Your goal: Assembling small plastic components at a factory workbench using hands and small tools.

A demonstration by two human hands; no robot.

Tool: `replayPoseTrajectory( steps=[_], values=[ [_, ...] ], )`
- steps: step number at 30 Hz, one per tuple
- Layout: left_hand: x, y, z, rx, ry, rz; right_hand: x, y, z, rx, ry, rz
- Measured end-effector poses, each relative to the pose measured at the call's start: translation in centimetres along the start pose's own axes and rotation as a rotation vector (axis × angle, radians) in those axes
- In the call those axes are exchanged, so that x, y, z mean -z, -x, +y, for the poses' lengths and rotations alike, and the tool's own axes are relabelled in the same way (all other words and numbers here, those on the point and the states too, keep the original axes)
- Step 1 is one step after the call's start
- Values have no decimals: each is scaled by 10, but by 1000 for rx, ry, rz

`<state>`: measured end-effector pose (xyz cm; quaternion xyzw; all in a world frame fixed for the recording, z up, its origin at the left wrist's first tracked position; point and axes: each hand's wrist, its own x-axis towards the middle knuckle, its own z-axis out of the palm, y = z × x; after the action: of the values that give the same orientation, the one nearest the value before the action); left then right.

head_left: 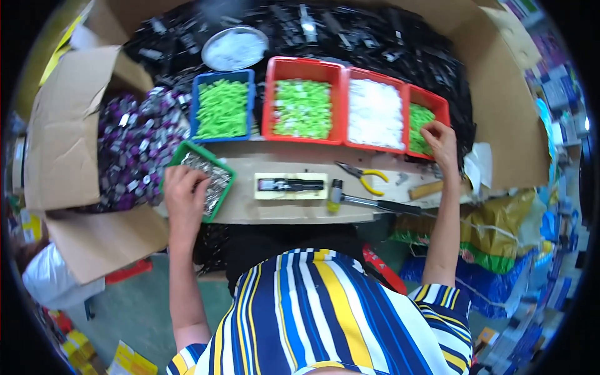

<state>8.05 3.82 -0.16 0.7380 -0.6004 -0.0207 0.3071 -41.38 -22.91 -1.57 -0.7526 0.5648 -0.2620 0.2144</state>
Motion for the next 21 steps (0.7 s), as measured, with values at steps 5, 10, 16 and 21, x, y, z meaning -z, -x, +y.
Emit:
replayPoseTrajectory(
  steps=[5,10,16,21],
  values=[
    [-4,-11,5,-25,18,-31,9,14,7,-91,-308,26],
    [0,-11,6,-21,-46,-56,6,24,-39,-139,-626,-5],
    [-5,-14,4,-28,-89,-52,-26,43,-105,-148,-823,-175],
    [-5,-15,9,8,-36,-56,-57,51,-146,12,-904,-312]
  ],
)
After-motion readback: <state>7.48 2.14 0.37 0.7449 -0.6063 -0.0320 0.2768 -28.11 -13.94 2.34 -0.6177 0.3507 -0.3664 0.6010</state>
